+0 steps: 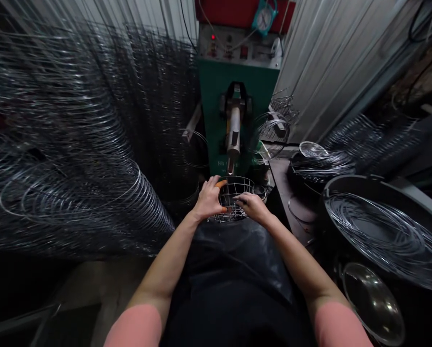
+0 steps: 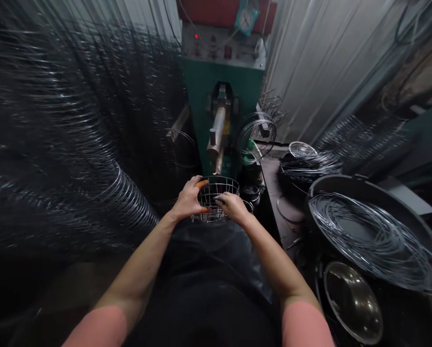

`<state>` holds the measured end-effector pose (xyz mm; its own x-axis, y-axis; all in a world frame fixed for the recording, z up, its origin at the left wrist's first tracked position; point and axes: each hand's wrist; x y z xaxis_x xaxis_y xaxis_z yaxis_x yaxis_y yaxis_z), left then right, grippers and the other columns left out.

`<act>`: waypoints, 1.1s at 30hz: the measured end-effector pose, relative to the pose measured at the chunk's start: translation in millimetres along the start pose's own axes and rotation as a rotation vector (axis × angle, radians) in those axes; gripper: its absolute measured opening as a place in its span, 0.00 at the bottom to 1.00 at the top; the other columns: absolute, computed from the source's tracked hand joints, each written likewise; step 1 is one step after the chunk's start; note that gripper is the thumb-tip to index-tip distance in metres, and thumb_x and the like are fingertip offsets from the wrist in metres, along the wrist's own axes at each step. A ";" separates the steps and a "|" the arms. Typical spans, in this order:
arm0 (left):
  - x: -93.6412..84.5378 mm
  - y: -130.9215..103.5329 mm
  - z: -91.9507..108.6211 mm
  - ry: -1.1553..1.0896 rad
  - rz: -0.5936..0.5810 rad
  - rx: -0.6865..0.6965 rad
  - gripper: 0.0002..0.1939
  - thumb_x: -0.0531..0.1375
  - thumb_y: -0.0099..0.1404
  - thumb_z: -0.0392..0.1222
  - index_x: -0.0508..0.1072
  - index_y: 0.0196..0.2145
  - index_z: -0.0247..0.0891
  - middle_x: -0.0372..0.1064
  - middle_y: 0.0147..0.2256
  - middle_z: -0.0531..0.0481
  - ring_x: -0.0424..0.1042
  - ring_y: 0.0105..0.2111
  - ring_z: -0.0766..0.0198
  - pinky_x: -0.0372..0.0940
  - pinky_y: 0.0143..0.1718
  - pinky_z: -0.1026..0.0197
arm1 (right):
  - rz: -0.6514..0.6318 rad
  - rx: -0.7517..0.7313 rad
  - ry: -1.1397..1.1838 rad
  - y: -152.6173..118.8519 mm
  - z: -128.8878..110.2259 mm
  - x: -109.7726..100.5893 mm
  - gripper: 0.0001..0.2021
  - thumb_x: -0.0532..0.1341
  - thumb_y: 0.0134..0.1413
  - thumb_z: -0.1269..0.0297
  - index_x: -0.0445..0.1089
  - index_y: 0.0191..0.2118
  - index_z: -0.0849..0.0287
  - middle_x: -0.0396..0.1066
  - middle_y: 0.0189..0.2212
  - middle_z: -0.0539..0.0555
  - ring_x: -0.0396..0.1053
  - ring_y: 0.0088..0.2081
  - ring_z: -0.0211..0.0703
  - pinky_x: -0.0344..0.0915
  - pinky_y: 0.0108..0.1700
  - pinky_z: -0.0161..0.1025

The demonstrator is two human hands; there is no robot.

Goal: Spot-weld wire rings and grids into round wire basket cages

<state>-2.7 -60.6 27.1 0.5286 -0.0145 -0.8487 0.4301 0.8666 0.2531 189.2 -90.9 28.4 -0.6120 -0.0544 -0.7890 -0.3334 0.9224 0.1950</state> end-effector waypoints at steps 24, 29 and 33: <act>23.7 24.3 -56.3 -0.209 -0.030 0.062 0.50 0.72 0.38 0.50 0.60 0.57 0.35 0.48 0.61 0.35 0.47 0.62 0.44 0.47 0.62 0.44 | -0.006 -0.234 -0.021 17.0 33.9 25.9 0.10 0.59 0.55 0.73 0.72 0.42 0.58 0.73 0.37 0.55 0.71 0.39 0.41 0.66 0.40 0.34; 24.0 30.9 -60.8 -0.226 -0.023 0.043 0.50 0.72 0.38 0.50 0.60 0.57 0.33 0.48 0.61 0.33 0.47 0.62 0.43 0.47 0.62 0.44 | 0.020 -0.227 -0.019 24.4 34.2 25.4 0.09 0.59 0.55 0.73 0.72 0.41 0.59 0.73 0.37 0.55 0.71 0.39 0.40 0.66 0.40 0.34; 23.6 41.2 -64.2 -0.260 0.001 0.037 0.50 0.73 0.37 0.49 0.60 0.57 0.36 0.48 0.61 0.36 0.46 0.62 0.43 0.47 0.62 0.44 | 0.032 -0.208 -0.036 35.9 34.4 21.9 0.08 0.59 0.56 0.72 0.73 0.40 0.58 0.73 0.36 0.54 0.71 0.38 0.40 0.65 0.40 0.33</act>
<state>-19.5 6.8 -12.3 0.6976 -0.1458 -0.7015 0.4535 0.8479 0.2746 188.5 -45.8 -1.9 -0.5997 -0.0095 -0.8002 -0.4575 0.8245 0.3330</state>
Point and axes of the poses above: each hand's wrist, its own y-axis towards the middle knuckle, its own x-axis out of the palm, z = x × y
